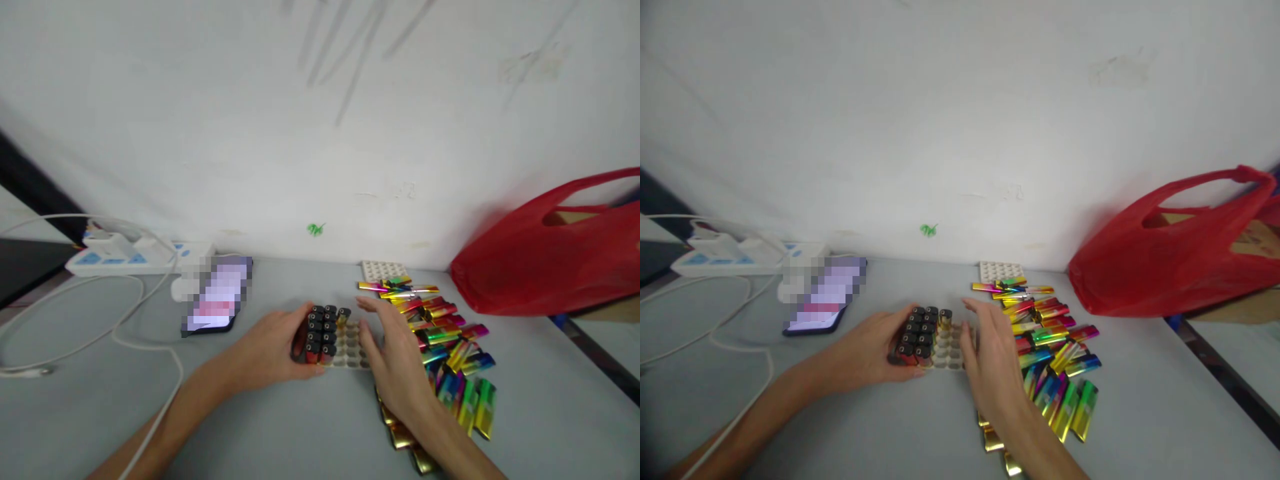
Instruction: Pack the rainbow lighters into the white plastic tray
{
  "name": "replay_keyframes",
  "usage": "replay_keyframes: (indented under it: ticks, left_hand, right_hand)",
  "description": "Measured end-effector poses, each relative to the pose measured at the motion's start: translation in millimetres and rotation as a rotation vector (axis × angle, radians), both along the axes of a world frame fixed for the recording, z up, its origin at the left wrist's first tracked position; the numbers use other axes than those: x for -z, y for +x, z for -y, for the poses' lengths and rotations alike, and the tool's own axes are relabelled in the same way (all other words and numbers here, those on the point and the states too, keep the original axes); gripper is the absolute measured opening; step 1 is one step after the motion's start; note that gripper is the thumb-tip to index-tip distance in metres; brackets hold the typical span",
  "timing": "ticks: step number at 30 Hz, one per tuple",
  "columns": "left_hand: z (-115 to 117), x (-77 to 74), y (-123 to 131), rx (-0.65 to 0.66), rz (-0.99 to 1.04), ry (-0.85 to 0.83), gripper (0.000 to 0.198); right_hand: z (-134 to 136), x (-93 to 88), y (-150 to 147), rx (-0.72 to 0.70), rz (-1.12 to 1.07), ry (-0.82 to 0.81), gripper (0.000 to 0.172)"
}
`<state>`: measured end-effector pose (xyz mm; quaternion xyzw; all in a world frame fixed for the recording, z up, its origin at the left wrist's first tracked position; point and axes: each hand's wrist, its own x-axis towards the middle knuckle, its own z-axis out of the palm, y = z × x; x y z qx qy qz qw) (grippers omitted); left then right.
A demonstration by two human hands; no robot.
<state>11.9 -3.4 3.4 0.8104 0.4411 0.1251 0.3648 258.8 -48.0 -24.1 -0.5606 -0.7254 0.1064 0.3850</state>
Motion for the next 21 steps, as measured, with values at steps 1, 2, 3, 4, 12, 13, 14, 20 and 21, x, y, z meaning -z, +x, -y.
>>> replay_keyframes:
  ticks: [1,2,3,4,12,13,14,20,21]
  left_hand:
    - [0,0.1,0,0.0,-0.001,0.0,0.048]
    - [0,0.2,0,0.001,-0.001,-0.002,0.049]
    - [0,0.2,0,0.002,-0.001,-0.006,0.049]
    - [0,0.1,0,0.004,-0.001,-0.011,0.048]
    - [1,-1.2,0,-0.009,-0.008,-0.001,0.047]
    - [1,-1.3,0,-0.009,-0.006,-0.004,0.046]
    - [1,-1.4,0,-0.01,-0.004,-0.005,0.046]
    - [1,-1.2,1,-0.008,0.003,-0.002,0.047]
    - [1,-0.9,1,-0.009,0.003,0.0,0.047]
  right_hand:
    - [-2,0.5,2,0.056,0.08,0.024,0.037]
    - [-3,1.4,4,0.114,0.168,0.035,0.038]
    - [-5,2.6,6,0.172,0.258,0.033,0.039]
    - [-6,4.4,8,0.226,0.346,0.025,0.04]
    - [-7,17.5,12,0.321,0.648,0.006,0.041]
    - [-7,16.7,12,0.316,0.644,0.001,0.04]
    - [-7,15.3,11,0.309,0.635,-0.007,0.039]
    - [-7,6.1,9,0.126,0.522,-0.02,0.037]
    - [-7,5.8,9,0.101,0.505,-0.014,0.038]
